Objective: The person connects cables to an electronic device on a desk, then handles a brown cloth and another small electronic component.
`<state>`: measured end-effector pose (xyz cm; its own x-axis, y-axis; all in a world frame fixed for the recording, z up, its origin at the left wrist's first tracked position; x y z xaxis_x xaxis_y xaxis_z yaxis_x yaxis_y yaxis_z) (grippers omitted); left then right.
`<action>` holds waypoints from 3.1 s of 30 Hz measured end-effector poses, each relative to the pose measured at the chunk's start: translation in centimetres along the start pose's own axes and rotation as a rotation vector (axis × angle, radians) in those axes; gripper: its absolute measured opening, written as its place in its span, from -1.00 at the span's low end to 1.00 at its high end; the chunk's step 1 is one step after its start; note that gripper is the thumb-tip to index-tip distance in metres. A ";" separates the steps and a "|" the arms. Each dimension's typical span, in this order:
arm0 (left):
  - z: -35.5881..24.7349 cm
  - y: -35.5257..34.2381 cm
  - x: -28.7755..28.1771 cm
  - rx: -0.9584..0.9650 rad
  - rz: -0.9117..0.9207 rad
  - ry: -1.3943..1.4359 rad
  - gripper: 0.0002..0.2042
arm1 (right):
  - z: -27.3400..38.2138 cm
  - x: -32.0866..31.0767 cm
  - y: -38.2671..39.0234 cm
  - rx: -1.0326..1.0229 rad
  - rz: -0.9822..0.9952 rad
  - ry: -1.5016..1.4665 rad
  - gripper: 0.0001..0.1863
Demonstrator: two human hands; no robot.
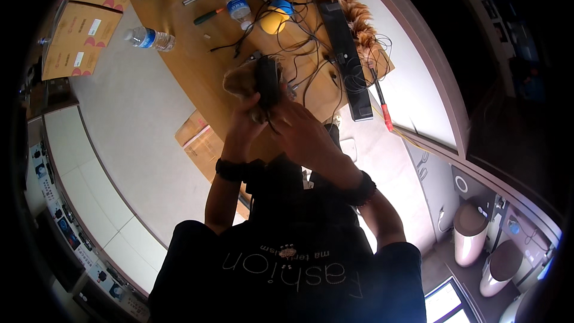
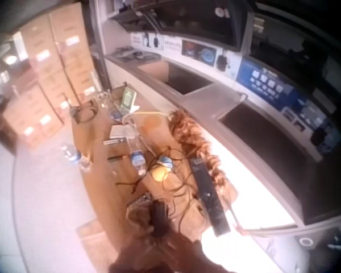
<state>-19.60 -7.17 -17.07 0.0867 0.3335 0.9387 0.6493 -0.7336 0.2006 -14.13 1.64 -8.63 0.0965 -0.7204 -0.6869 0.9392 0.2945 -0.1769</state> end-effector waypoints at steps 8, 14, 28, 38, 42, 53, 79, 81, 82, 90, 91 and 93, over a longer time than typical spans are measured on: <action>1.5 1.3 1.2 -0.133 0.106 0.018 -0.46 | -6.8 -3.9 1.7 0.303 -0.286 -0.628 -0.72; 3.9 2.7 5.3 -0.201 0.047 -0.191 -0.43 | -6.4 1.4 3.7 0.553 0.212 -1.575 -0.57; 5.2 2.5 5.3 -0.354 -0.361 -0.643 -0.57 | -10.2 2.7 6.7 0.326 -0.624 -1.805 -0.59; 4.4 2.7 11.5 0.697 -0.365 -1.843 -0.59 | -5.8 0.1 4.6 0.460 -0.712 -1.591 -0.59; 4.5 1.8 10.0 0.609 -0.401 -1.675 -0.60 | -5.5 -1.0 4.5 0.487 -0.792 -1.566 -0.59; 4.6 0.9 8.0 0.290 -0.177 -1.203 -0.65 | -7.1 -2.1 4.1 0.835 -0.823 -1.434 -0.63; 4.1 0.5 10.0 0.595 -0.158 -1.617 -0.64 | -5.4 -3.4 4.2 0.634 -1.128 -1.178 -0.74; 4.4 0.9 9.8 0.498 -0.113 -1.641 -0.64 | -6.6 -3.5 3.9 0.754 -1.029 -1.265 -0.72; 4.5 0.9 9.9 0.458 -0.098 -1.618 -0.64 | -7.4 -3.5 4.0 0.767 -0.959 -1.266 -0.67; 1.8 0.7 11.2 0.332 -0.102 -1.474 -0.64 | -6.4 -7.8 6.6 0.768 -0.677 -1.463 -0.57; 1.7 0.7 11.3 0.360 -0.102 -1.576 -0.64 | -5.5 -7.9 6.9 0.735 -0.691 -1.376 -0.60; 2.1 0.7 11.6 0.417 -0.086 -1.776 -0.63 | -4.4 -7.4 6.8 0.688 -0.736 -1.206 -0.63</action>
<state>-16.50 -2.58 -6.62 0.4739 0.7245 -0.5005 0.7955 -0.5960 -0.1095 -9.94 11.70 -7.85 -0.5514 -0.7280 0.4074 0.8288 -0.4223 0.3671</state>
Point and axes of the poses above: each hand's wrist, its own y-axis away from the middle knuckle, its own x-axis out of the palm, z = x × y, the point moved 5 cm from there along -y, towards the middle knuckle, and after that the axes turned 2 degrees about -x, right-handed, at the moved point
